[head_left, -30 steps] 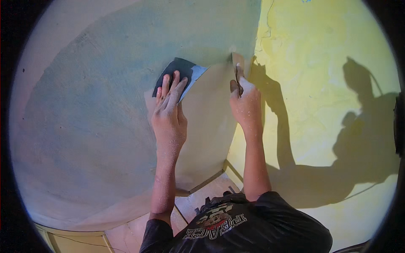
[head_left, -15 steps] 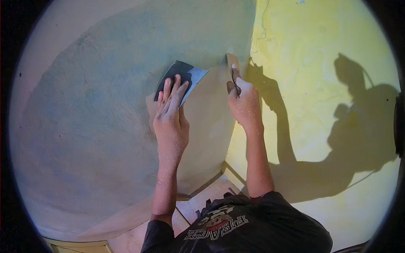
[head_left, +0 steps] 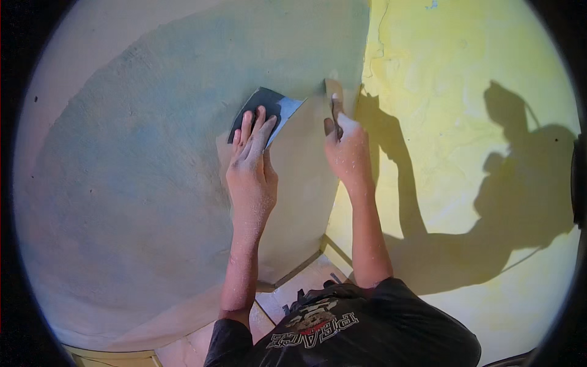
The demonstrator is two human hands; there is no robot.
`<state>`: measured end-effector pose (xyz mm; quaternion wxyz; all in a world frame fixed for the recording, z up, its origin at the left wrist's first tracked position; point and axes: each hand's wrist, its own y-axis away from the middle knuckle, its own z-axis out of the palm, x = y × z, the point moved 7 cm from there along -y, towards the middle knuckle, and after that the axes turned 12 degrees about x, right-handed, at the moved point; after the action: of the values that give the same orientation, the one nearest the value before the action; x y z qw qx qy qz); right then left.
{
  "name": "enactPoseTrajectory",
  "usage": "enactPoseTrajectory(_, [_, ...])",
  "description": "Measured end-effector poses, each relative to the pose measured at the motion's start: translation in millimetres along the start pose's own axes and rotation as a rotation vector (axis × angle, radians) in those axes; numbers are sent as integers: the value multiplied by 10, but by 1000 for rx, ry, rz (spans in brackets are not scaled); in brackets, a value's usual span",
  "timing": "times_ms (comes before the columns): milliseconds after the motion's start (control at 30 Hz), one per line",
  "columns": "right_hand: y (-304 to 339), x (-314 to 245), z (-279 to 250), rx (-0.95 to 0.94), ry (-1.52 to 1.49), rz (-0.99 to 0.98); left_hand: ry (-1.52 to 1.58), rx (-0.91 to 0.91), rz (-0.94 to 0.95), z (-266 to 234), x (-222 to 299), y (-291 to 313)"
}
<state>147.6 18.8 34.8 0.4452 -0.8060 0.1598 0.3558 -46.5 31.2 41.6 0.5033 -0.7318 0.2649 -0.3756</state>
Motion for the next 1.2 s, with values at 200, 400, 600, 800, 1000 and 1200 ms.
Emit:
enactPoseTrajectory(200, [-24, -26, -49, 65, 51, -15, -17, 17, 19, 25, -8, 22])
enactPoseTrajectory(400, [8, -79, -42, -19, 105, 64, -15, 15, 8, 92, -14, 1])
enactPoseTrajectory(600, [27, -158, -63, -15, 104, 12, -29, 24, -5, 45, -12, -11])
enactPoseTrajectory(800, [46, -154, -52, -46, 102, 39, -14, 32, 1, 16, -20, 22])
enactPoseTrajectory(1000, [23, -220, -50, -39, 74, 14, 23, 20, 4, -41, -19, 9])
enactPoseTrajectory(1200, [21, -192, -86, 36, 46, -50, 20, 13, 27, -88, 9, 25])
